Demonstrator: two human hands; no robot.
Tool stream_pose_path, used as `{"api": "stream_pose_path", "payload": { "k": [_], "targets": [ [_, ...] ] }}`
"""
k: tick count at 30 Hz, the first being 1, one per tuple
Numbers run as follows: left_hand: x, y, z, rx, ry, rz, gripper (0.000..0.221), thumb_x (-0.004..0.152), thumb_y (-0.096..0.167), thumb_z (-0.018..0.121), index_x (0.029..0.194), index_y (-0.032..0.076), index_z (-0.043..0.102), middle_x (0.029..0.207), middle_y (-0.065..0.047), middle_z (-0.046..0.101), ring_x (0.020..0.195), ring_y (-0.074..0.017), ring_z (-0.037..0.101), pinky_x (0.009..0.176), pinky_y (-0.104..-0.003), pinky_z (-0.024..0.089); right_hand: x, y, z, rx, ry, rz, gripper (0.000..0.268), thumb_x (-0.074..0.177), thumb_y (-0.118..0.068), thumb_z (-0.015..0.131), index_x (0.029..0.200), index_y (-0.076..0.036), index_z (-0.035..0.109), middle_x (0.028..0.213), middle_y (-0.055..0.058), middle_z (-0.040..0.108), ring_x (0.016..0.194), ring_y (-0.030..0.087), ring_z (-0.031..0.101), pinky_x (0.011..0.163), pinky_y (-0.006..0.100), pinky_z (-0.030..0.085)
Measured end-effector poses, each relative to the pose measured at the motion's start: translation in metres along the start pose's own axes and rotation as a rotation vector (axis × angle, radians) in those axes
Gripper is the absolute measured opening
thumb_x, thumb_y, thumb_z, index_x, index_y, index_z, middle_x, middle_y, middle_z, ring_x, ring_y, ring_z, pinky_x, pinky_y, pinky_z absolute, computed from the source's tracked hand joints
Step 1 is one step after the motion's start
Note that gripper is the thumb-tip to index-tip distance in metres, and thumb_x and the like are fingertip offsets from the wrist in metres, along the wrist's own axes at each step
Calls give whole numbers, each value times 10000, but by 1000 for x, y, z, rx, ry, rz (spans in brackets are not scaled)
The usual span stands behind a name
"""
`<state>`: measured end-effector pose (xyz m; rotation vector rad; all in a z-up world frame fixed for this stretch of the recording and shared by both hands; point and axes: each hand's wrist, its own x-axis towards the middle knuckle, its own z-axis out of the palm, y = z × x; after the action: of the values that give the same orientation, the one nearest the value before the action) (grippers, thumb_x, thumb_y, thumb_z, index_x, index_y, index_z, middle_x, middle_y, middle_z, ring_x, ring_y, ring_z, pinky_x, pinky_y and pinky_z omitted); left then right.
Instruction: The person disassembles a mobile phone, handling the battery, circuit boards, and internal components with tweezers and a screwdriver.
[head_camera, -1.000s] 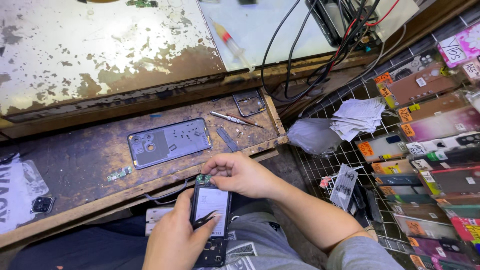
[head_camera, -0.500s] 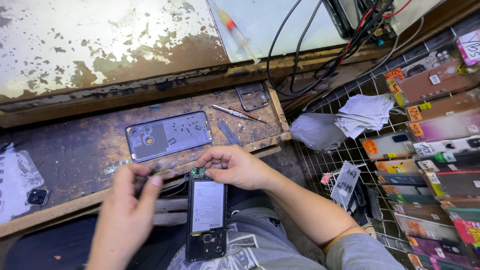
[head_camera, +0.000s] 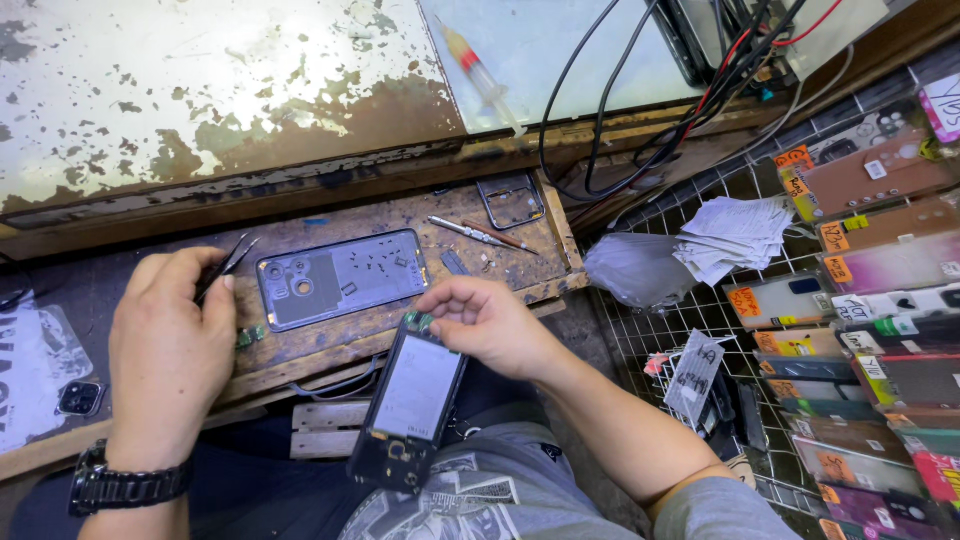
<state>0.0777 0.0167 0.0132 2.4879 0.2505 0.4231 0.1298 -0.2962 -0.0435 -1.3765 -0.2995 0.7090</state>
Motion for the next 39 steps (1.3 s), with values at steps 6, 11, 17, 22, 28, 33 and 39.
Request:
{"api": "stream_pose_path", "payload": {
  "k": [6,11,17,22,28,33,39],
  "targets": [
    [-1,-19,1,149,17,-40,220,1010,159,690,1193,50,742,1111,-184,687,987,-413,651,857,-490,511,12,-9,-12,148,158,-92,236,949,49,665,1185,39,654,1045,96,732,925,134,709,862,287,580],
    [-8,-28,8,164,32,-4,222,1014,172,698,1196,53,745,1108,-179,683,1010,-401,651,879,-480,513,12,-13,-18,188,196,-136,231,954,59,651,1184,56,632,1064,116,731,953,151,717,891,303,588],
    [-10,-24,7,336,55,105,222,998,178,733,1179,49,739,1086,-151,667,1057,-364,624,955,-465,498,12,-12,-18,210,214,-178,224,964,63,643,1187,57,628,1060,130,731,948,161,718,889,316,591],
    [-39,9,4,350,114,183,258,988,212,734,1170,30,719,1168,-139,638,1107,-333,587,930,-454,459,12,-9,-22,249,280,-221,222,969,61,639,1190,54,623,1064,121,732,950,158,716,890,309,586],
    [-81,38,22,215,18,362,441,840,338,762,1122,10,680,1112,-126,637,1106,-321,584,968,-463,427,15,-14,-35,295,384,-295,233,972,50,645,1204,45,621,1049,114,731,926,154,713,871,303,585],
    [-88,27,30,181,9,357,551,780,376,809,1163,3,676,1095,-109,636,1114,-316,583,988,-457,397,19,-13,-39,327,412,-333,215,978,48,644,1193,47,626,1045,126,730,914,159,715,866,309,591],
    [-99,25,30,106,15,331,537,732,360,832,1113,18,671,1086,-104,639,1106,-309,584,982,-460,390,30,-10,-29,354,442,-359,216,977,65,649,1190,45,618,1035,110,716,906,144,698,870,297,583]
  ]
}}
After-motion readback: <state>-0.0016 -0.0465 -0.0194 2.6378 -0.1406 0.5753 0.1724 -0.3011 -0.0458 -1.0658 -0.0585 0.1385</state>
